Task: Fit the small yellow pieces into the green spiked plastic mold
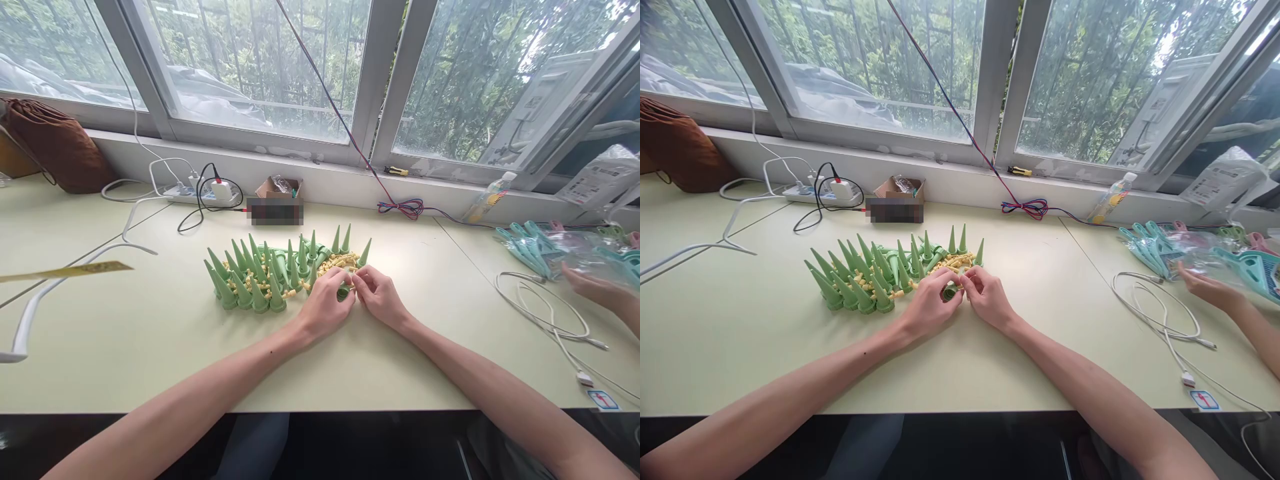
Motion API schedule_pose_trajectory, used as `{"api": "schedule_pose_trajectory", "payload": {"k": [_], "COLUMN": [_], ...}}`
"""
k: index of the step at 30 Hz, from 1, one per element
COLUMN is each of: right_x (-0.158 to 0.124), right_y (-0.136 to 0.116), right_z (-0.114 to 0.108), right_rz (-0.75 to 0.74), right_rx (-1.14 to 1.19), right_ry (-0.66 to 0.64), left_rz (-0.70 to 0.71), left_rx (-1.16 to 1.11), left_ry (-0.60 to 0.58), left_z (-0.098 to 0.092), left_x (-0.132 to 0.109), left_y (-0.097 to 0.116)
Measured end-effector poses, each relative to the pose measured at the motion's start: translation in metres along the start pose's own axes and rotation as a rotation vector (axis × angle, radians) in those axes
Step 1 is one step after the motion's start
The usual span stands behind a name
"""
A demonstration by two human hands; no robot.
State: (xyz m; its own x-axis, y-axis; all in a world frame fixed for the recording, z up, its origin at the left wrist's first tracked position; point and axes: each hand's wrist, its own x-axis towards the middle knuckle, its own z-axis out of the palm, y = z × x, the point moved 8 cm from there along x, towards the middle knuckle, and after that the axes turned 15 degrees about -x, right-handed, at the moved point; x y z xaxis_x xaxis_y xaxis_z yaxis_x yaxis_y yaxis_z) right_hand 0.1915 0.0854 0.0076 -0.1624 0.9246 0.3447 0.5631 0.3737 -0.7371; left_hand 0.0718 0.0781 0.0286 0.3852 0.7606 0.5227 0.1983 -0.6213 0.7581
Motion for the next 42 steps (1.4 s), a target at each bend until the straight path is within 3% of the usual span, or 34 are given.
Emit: {"api": "schedule_pose_trajectory", "payload": {"k": [5, 15, 25, 42], "right_x": [0.000, -0.001, 0.000, 0.001], "right_y": [-0.004, 0.005, -0.006, -0.003], "right_z": [-0.003, 0.002, -0.003, -0.003], "right_rz": [-0.041, 0.044, -0.046, -0.053], "right_rx": [-0.032, 0.076, -0.010, -0.032], "right_ry": [0.040, -0.012, 0.029, 0.042], "left_rz": [-0.011, -0.050, -0.047, -0.036], "left_rx": [0.024, 0.019, 0.020, 0.024], "left_ry": [0.037, 0.027, 0.038, 0.032], "left_z": [-0.004, -0.004, -0.004, -0.004], "left_x": [0.000, 0.000, 0.000, 0.000], "left_y": [0.000, 0.001, 0.000, 0.001]}}
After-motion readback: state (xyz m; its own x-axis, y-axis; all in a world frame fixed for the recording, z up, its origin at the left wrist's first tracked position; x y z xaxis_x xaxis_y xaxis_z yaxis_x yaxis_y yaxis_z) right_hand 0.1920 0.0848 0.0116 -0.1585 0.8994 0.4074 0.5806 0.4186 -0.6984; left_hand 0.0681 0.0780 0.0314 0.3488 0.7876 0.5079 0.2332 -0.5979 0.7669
